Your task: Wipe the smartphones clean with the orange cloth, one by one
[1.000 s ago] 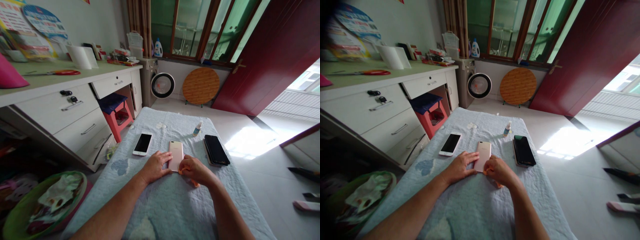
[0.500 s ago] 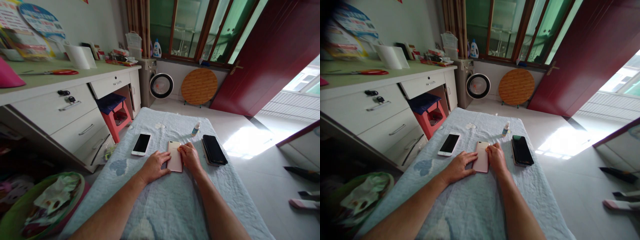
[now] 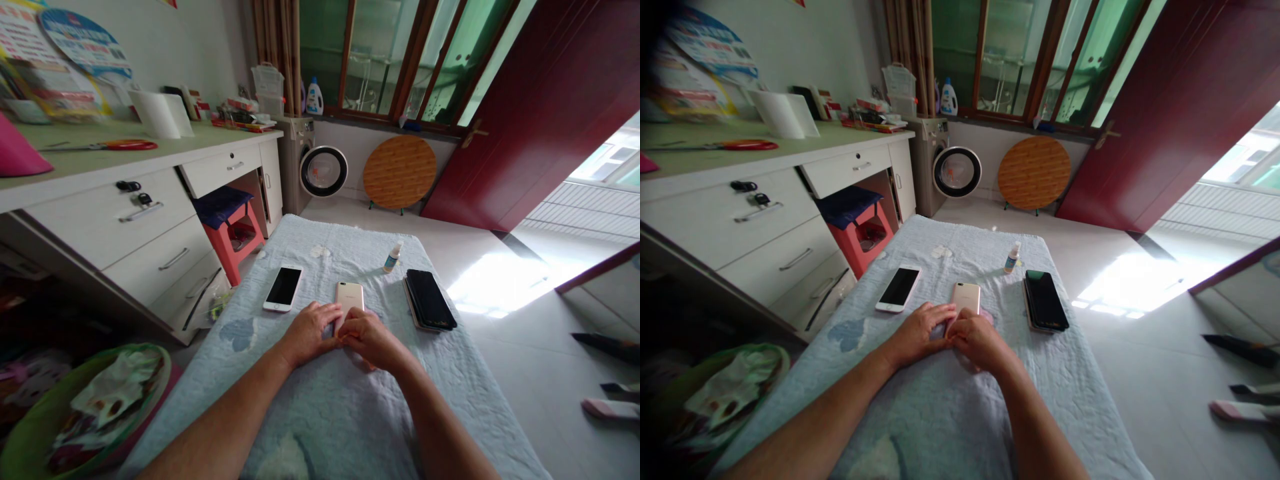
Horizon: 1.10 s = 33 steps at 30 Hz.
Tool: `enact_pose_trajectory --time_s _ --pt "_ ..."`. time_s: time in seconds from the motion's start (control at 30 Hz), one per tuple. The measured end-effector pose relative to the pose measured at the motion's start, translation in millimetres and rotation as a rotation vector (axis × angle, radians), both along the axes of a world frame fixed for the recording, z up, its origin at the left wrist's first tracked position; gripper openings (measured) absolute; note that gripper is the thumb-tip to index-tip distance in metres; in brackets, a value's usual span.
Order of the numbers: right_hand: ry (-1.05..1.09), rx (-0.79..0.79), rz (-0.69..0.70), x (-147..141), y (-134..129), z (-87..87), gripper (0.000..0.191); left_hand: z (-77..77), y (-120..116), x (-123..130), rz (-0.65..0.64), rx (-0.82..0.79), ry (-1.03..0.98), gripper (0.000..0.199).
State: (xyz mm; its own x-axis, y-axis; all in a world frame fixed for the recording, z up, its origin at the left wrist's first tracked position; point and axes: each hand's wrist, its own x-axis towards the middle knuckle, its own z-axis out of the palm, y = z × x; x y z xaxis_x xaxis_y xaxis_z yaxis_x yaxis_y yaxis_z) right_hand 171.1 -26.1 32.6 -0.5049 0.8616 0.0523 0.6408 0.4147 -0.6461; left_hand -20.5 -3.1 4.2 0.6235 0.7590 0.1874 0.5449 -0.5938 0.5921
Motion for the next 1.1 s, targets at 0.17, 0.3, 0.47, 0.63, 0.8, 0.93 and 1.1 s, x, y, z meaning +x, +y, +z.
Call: enact_pose_trajectory --time_s 0.17,0.3,0.47,0.63,0.8,0.93,1.1 --pt "-0.017 -0.080 0.039 9 -3 12.1 0.018 -1.0 1 0 0.012 -0.007 -0.007 0.059" --pt "0.020 -0.133 -0.027 20 1 10.9 0.020 -0.6 0 0 0.008 -0.001 0.010 0.059" --pt "0.048 -0.043 -0.211 24 10 -5.0 0.017 0.8 0 0 0.005 0.007 0.025 0.059" --pt "0.054 0.087 -0.345 24 19 -22.2 0.018 1.9 0 0 0.017 0.015 0.041 0.063" --pt "0.067 0.147 -0.392 22 23 -31.2 0.020 2.2 -1 0 0.013 0.029 0.051 0.062" --pt "0.022 0.168 -0.475 20 33 -31.6 0.022 2.7 0 0 0.005 0.049 0.060 0.058" --pt "-0.128 0.184 -0.533 21 57 -24.8 0.021 2.8 -1 1 0.005 0.065 0.061 0.057"
